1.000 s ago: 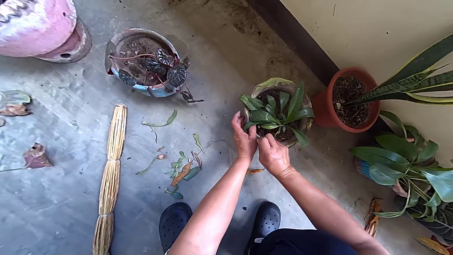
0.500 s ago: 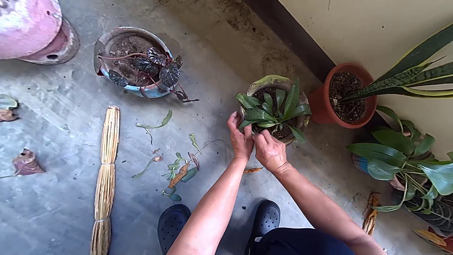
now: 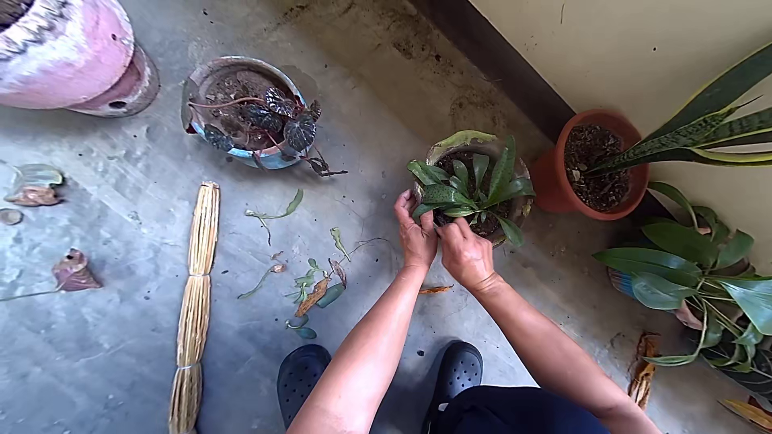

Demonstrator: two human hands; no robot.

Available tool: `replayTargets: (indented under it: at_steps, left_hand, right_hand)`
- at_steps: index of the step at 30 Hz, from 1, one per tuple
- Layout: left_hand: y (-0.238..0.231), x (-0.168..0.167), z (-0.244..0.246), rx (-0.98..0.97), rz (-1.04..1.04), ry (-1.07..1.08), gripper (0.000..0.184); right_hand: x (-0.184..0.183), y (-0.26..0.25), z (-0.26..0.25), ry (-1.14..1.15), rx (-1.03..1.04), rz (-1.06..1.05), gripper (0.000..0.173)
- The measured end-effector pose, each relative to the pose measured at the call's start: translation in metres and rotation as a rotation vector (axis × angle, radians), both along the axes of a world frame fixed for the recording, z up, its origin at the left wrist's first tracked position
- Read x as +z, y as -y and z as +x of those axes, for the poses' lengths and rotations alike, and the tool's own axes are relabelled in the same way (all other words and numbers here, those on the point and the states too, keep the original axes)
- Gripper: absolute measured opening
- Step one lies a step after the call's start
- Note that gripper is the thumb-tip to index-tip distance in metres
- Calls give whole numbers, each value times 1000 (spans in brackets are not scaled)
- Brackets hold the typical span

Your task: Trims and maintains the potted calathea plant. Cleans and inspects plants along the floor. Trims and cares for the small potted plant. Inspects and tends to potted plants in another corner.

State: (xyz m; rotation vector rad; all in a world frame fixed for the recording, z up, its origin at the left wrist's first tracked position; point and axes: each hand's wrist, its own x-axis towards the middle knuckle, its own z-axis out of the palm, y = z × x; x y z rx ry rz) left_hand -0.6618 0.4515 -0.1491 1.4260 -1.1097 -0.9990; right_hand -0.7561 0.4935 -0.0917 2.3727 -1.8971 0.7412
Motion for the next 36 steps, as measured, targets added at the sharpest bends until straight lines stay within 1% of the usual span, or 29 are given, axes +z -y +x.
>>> replayTargets:
  at_steps: [3, 5, 7, 10, 12, 14, 15, 16, 18, 21, 22, 23, 24, 26, 28, 30, 31, 33, 35, 36]
  left_hand:
    - [-3, 2, 2, -17, 17, 21, 48]
    - [-1, 2, 1, -10, 17, 11, 48]
    - [-1, 1, 0, -2, 27, 10, 49]
    - [-1, 1, 1, 2, 16, 12, 49]
    - [1, 2, 1, 0, 19, 18, 49]
    - [0, 3, 2, -12, 29, 21, 49]
    - [1, 3, 3, -15, 27, 18, 49]
    - [1, 2, 2, -14, 25, 17, 49]
    - [-2, 1, 1, -8, 16, 18, 48]
    - [-2, 2, -1, 14, 26, 15, 48]
    - [-4, 3, -1, 7, 48, 18, 49]
    - [-3, 5, -1, -2, 67, 18, 49]
    - [-2, 5, -1, 6, 66, 17, 49]
    - [-1, 4, -1, 18, 59, 8, 48]
    - [-3, 3, -1, 19, 51, 3, 48]
    - [-1, 2, -4, 34, 38, -3, 48]
    - [-2, 2, -5, 42, 36, -2, 47]
    - [-2, 3, -6, 48, 47, 3, 47]
    - [-1, 6, -6, 51, 57, 0, 48]
    - [-2, 6, -6, 54, 65, -1, 47]
  right_hand:
    - [19, -7, -30, 79, -126, 152, 17]
    - [30, -6, -51, 218, -109, 200, 16]
    - [33, -6, -62, 278, -33, 273, 15]
    - [37, 1, -74, 231, 58, 330, 14]
    - [52, 10, -79, 154, 88, 320, 14]
    - [67, 11, -81, 89, 108, 354, 14]
    - [68, 9, -80, 57, 121, 378, 13]
    - [62, 5, -79, 24, 137, 395, 13]
    - [36, -9, -75, -34, 147, 302, 14]
    - [6, -29, -69, -62, 67, 59, 13]
    - [3, -35, -69, -53, 29, 32, 14]
    - [6, -35, -72, -33, -1, 50, 14]
    - [15, -34, -77, -11, -28, 116, 16]
    - [45, -27, -83, -1, -110, 302, 19]
    - [64, -12, -80, -24, -203, 432, 18]
    - [66, 5, -71, -52, -277, 510, 16]
    - [63, 7, -69, -44, -307, 510, 16]
    - [46, 1, -72, 75, -368, 406, 16]
    - [30, -11, -78, 320, -496, 319, 18]
    - [24, -18, -80, 471, -587, 331, 20]
